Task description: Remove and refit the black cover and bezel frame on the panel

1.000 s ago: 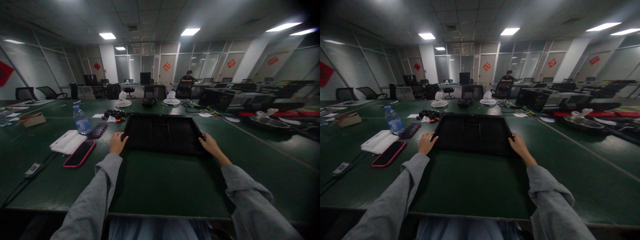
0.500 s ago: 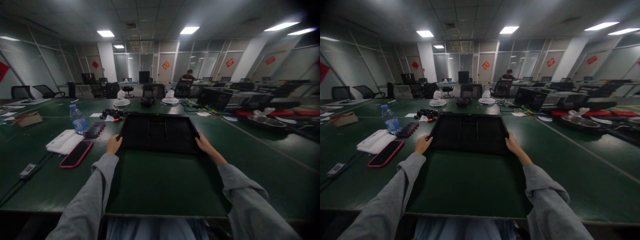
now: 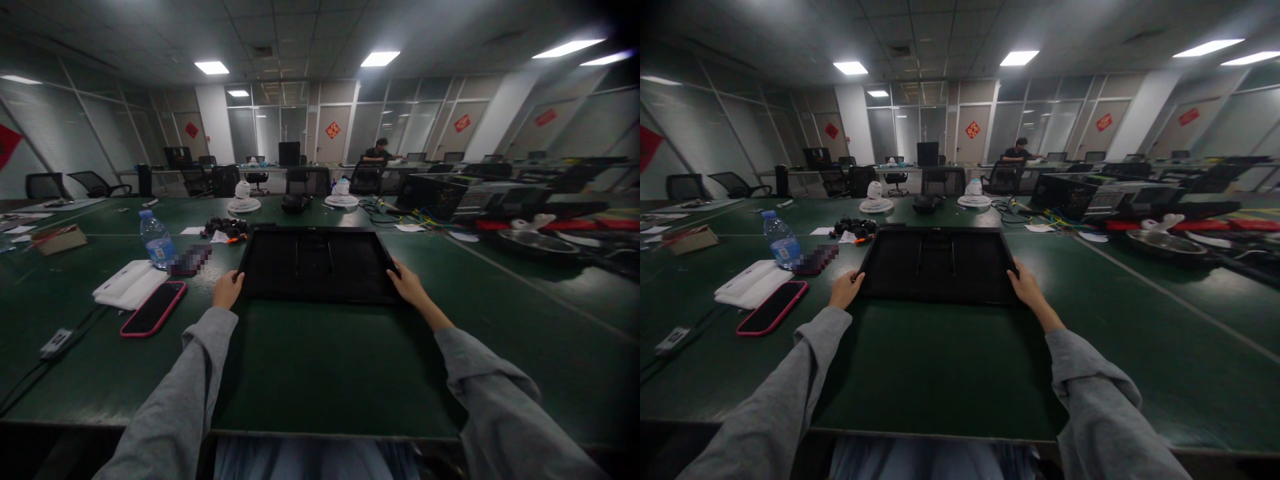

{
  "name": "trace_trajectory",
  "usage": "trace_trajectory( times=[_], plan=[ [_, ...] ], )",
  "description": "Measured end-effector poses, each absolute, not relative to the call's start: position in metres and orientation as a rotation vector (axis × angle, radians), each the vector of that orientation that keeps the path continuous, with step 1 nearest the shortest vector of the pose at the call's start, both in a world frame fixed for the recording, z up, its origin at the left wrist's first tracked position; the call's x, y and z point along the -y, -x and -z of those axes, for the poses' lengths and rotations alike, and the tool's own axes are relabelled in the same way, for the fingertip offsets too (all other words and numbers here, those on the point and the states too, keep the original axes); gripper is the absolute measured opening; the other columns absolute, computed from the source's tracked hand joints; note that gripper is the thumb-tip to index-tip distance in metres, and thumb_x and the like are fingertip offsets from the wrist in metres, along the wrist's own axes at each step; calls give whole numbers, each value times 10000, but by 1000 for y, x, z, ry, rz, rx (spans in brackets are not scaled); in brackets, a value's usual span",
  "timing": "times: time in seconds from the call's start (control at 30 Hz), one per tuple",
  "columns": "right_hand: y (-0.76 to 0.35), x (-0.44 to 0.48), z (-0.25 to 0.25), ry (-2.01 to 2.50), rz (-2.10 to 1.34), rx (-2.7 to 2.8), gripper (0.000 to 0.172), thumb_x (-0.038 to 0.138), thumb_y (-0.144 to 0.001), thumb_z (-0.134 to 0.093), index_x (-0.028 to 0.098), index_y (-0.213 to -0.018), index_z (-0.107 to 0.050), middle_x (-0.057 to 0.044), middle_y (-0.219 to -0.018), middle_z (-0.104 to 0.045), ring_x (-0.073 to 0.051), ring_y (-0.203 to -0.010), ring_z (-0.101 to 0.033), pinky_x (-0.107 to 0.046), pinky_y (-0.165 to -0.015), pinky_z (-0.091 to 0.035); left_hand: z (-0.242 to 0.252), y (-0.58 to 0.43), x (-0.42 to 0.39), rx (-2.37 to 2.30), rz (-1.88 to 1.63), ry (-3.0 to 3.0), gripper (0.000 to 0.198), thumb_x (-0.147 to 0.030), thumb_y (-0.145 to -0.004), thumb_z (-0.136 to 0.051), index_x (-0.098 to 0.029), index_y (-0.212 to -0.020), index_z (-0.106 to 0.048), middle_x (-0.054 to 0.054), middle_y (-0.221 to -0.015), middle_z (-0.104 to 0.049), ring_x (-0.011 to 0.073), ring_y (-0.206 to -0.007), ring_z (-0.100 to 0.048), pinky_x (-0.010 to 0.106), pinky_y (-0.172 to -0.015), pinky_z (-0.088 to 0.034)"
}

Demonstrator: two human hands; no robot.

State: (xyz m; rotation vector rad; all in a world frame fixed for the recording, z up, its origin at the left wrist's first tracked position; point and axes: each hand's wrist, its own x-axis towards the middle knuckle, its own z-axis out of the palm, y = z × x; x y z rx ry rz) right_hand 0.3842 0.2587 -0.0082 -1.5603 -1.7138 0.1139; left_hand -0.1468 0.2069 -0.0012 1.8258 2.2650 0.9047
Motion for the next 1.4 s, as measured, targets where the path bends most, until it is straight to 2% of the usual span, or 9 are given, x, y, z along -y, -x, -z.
trace_trajectory(
  times=[0.17, 0.27, 0.4, 0.47, 0.63, 0.97, 1.07, 1.23, 1.4],
  plan=[
    [-378, -255, 4, 1636, -114, 1684, 588, 440, -873, -562, 196, -1407, -544, -145, -1229, -669, -353, -1149, -624, -528, -1029, -472, -1, 145, -204, -2275, -921, -1807, 368, -390, -977, -473, -166, -1176, -687, 127, -1130, -736, 257, -1067, -680, 341, -907, -494],
    [-389, -261, 9, 1573, -166, 1677, 560, 423, -863, -545, 209, -1381, -540, -115, -1069, -714, -302, -957, -687, -495, -920, -532, -1, 147, -205, -2277, -934, -1739, 366, -416, -961, -496, -163, -1139, -691, 127, -1108, -740, 251, -1066, -682, 335, -899, -497],
    [-407, -268, 18, 1552, -432, 1669, 628, 429, -850, -544, 196, -1425, -452, -45, -853, -707, -219, -726, -674, -403, -748, -568, -1, 150, -206, -2306, -937, -1631, 373, -455, -918, -536, -171, -1101, -694, 125, -1091, -745, 268, -1058, -684, 357, -896, -497],
    [-412, -271, 19, 1562, -433, 1681, 648, 439, -849, -556, 185, -1434, -440, -52, -856, -698, -213, -727, -665, -396, -763, -562, 0, 151, -207, -2311, -934, -1613, 368, -464, -903, -544, -180, -1081, -695, 122, -1077, -749, 271, -1047, -688, 361, -889, -497],
    [-413, -282, 19, 1587, -122, 1613, 641, 455, -818, -590, 118, -1358, -518, -162, -1054, -662, -254, -881, -656, -439, -921, -520, 0, 150, -208, -2310, -934, -1603, 366, -471, -895, -542, -189, -1074, -690, 124, -1085, -748, 276, -1051, -687, 361, -878, -494],
    [-400, -275, 22, 1406, -851, 1304, 610, 292, -796, -618, 232, -1391, -494, -77, -974, -734, -239, -787, -712, -413, -739, -605, 1, 151, -209, -2308, -945, -1611, 427, -529, -937, -483, -183, -1076, -691, 132, -1077, -744, 274, -1038, -683, 358, -871, -491],
    [-395, -266, 14, 1346, -1021, 1265, 646, 263, -764, -662, 253, -1393, -515, -60, -958, -746, -228, -730, -713, -397, -689, -616, 4, 153, -211, -2317, -937, -1648, 435, -485, -979, -415, -174, -1096, -697, 137, -1093, -739, 271, -1037, -677, 357, -874, -487],
    [-385, -262, 9, 1335, -991, 1241, 663, 317, -761, -710, 260, -1400, -540, -53, -1028, -745, -230, -834, -724, -393, -754, -622, 5, 154, -212, -2340, -939, -1689, 383, -362, -1001, -381, -182, -1132, -693, 125, -1135, -731, 252, -1048, -669, 333, -881, -481],
    [-381, -266, 11, 1312, -874, 1295, 705, 328, -755, -661, 239, -1439, -515, -48, -937, -750, -244, -766, -723, -444, -766, -624, 3, 152, -211, -2320, -959, -1706, 379, -341, -1000, -386, -168, -1145, -691, 126, -1137, -725, 244, -1061, -661, 331, -915, -479]
  ],
)
